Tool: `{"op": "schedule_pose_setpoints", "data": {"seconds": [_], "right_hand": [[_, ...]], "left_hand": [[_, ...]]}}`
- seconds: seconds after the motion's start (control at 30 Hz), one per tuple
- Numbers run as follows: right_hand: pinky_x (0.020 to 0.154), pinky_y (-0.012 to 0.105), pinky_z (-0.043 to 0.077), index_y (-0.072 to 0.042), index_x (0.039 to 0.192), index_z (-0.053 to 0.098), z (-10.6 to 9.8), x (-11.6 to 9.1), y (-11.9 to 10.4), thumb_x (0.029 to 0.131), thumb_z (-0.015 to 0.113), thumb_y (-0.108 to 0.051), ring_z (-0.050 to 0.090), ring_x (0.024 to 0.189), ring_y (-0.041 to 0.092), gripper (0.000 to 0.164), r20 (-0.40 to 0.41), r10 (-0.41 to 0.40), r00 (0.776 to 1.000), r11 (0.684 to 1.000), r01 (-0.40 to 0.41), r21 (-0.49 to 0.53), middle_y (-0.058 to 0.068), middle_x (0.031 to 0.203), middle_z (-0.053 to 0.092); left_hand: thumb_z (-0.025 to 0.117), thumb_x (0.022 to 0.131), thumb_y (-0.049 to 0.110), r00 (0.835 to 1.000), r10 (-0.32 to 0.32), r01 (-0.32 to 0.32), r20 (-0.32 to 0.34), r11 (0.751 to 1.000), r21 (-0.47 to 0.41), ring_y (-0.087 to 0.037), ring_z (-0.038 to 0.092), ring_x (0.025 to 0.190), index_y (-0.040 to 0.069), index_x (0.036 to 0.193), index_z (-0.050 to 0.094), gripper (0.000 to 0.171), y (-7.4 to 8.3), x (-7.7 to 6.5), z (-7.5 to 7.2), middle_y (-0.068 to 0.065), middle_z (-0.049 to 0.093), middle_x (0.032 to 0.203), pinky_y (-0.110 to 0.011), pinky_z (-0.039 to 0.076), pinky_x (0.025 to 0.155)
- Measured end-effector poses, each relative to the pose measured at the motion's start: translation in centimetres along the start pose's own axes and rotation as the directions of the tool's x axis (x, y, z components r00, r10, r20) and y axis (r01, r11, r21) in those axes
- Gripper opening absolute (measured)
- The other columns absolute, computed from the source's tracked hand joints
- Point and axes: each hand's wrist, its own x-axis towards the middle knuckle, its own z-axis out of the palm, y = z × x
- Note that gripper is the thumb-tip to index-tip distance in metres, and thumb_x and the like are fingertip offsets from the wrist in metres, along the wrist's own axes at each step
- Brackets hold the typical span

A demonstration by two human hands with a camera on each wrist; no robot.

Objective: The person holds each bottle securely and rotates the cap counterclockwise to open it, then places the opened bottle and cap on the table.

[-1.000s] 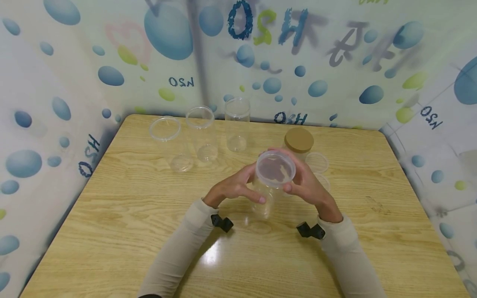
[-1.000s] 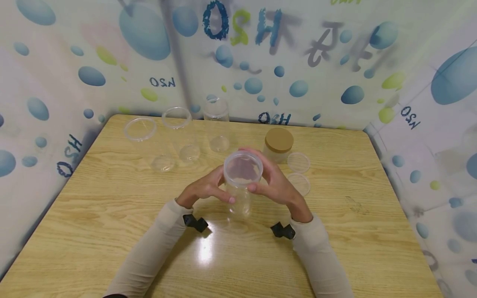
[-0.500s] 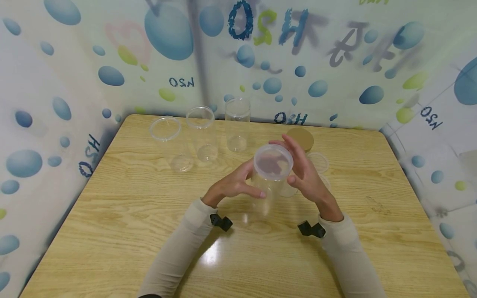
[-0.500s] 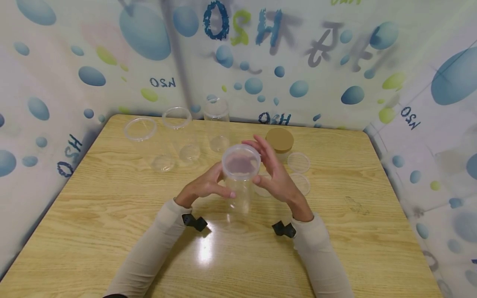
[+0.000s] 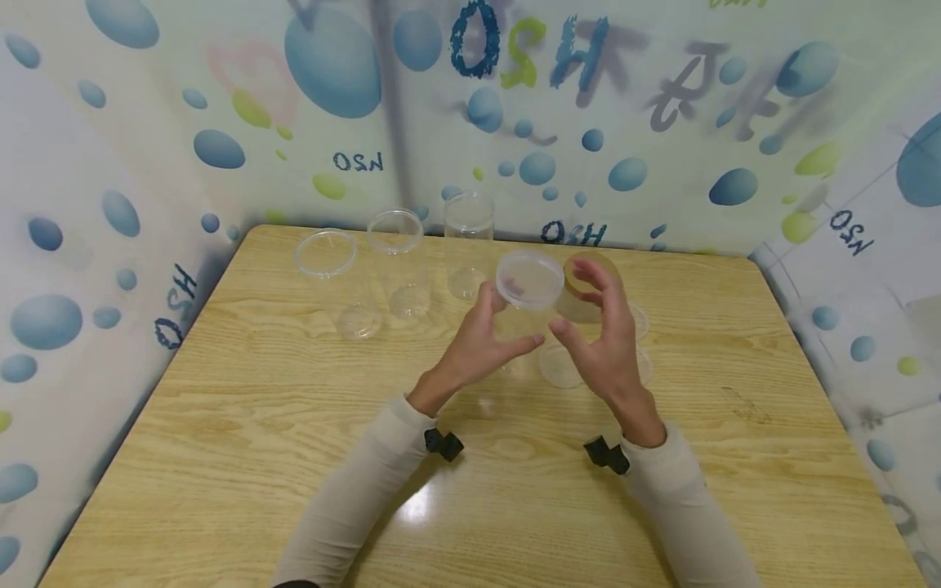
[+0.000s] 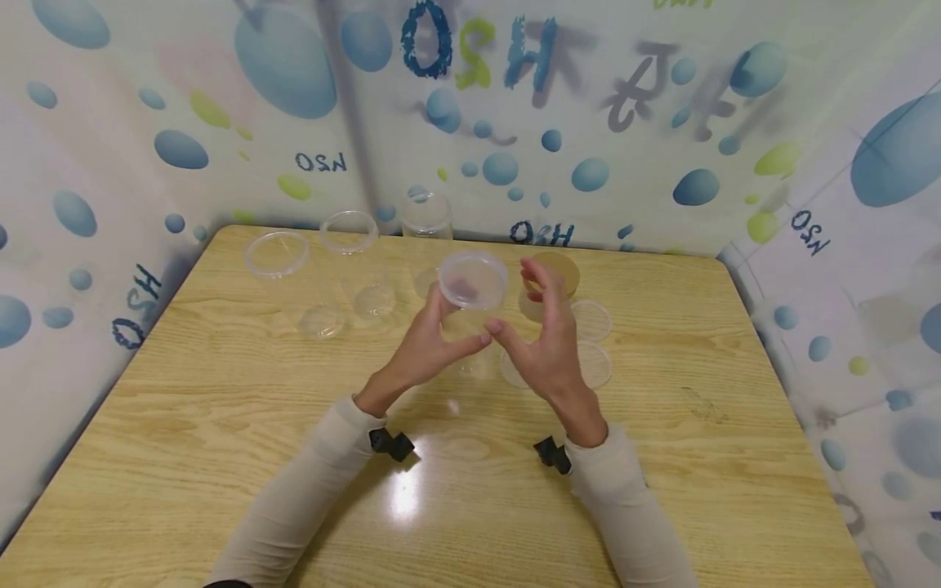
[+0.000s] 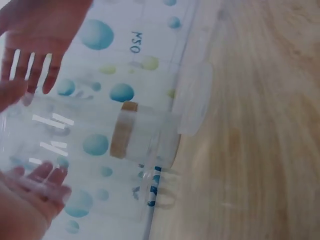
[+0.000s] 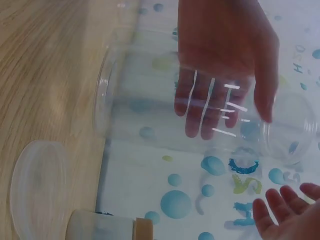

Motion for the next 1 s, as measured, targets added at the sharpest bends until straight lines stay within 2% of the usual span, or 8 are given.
{"op": "schedule_pose_setpoints", "data": {"seconds": [0.1,0.2,0.4,0.57,0.63,0.73,0.87,1.0], "right_hand": [[0.095,0.046,0.049,0.002,0.141,0.047,0.3,-0.1,0.1,0.088,0.064,-0.06,0.051,0.124,0.037,0.084,-0.042,-0.02,0.999,0.997,0.017,-0.069,0.016,0.14,0.052],[0.092,0.047,0.051,0.001,0.138,0.05,0.5,-0.1,0.1,0.087,0.064,-0.061,0.053,0.122,0.034,0.082,-0.07,-0.038,0.997,0.991,0.028,-0.129,0.014,0.137,0.055],[0.092,0.047,0.048,0.0,0.138,0.053,0.9,-0.3,0.0,0.087,0.062,-0.063,0.05,0.129,0.032,0.082,-0.063,-0.038,0.997,0.969,0.022,-0.248,0.018,0.14,0.053],[0.09,0.049,0.047,-0.001,0.141,0.049,1.1,-0.4,0.0,0.086,0.063,-0.065,0.052,0.124,0.032,0.085,-0.058,-0.003,0.998,0.963,-0.013,-0.271,0.017,0.139,0.054],[0.089,0.05,0.048,-0.002,0.142,0.047,1.2,-0.4,-0.1,0.085,0.064,-0.066,0.054,0.12,0.031,0.087,-0.065,0.016,0.998,0.966,-0.032,-0.256,0.015,0.137,0.055],[0.089,0.049,0.049,-0.003,0.142,0.046,1.3,-0.4,-0.3,0.083,0.064,-0.068,0.054,0.118,0.029,0.089,-0.068,0.043,0.997,0.969,-0.058,-0.242,0.015,0.134,0.056],[0.088,0.049,0.048,0.002,0.139,0.048,1.4,-0.7,-0.4,0.082,0.065,-0.068,0.055,0.111,0.033,0.092,-0.08,0.059,0.995,0.962,-0.078,-0.263,0.02,0.129,0.058],[0.086,0.049,0.047,0.005,0.138,0.049,1.4,-0.9,-0.4,0.084,0.071,-0.059,0.055,0.106,0.037,0.087,-0.091,0.061,0.994,0.955,-0.085,-0.285,0.024,0.124,0.059]], "left_hand": [[0.081,0.082,0.019,0.995,0.023,-0.016,-0.101,0.998,0.067,-0.026,0.043,0.138,0.003,0.146,0.027,0.085,-0.3,0.0,0.6,-0.016,0.047,0.145,-0.051,0.033,0.114],[0.083,0.082,0.02,0.982,0.073,-0.046,-0.175,0.988,0.15,-0.028,0.045,0.136,-0.003,0.144,0.029,0.086,-0.4,0.1,1.2,-0.021,0.047,0.143,-0.051,0.037,0.111],[0.082,0.082,0.026,0.956,0.126,-0.036,-0.264,0.946,0.322,-0.026,0.05,0.125,-0.003,0.143,0.033,0.083,0.0,-0.3,2.2,-0.018,0.051,0.134,-0.046,0.043,0.106],[0.08,0.083,0.031,0.951,0.162,-0.03,-0.262,0.894,0.447,-0.026,0.053,0.119,-0.003,0.143,0.032,0.084,0.1,-0.6,2.9,-0.018,0.051,0.131,-0.043,0.047,0.101],[0.08,0.083,0.032,0.952,0.169,-0.032,-0.254,0.882,0.469,-0.026,0.053,0.118,-0.003,0.143,0.033,0.083,0.2,-0.7,3.1,-0.018,0.051,0.131,-0.043,0.048,0.1],[0.081,0.082,0.031,0.956,0.174,-0.043,-0.237,0.88,0.473,-0.027,0.053,0.118,-0.003,0.142,0.034,0.084,0.3,-0.8,3.3,-0.018,0.052,0.131,-0.043,0.048,0.1],[0.082,0.081,0.031,0.96,0.186,-0.072,-0.21,0.886,0.459,-0.028,0.053,0.119,-0.002,0.142,0.035,0.084,0.4,-0.8,3.5,-0.017,0.051,0.131,-0.042,0.047,0.102],[0.082,0.081,0.032,0.962,0.184,-0.075,-0.2,0.887,0.456,-0.028,0.054,0.12,-0.002,0.142,0.034,0.085,0.5,-0.9,3.6,-0.017,0.051,0.131,-0.042,0.047,0.102]]}}
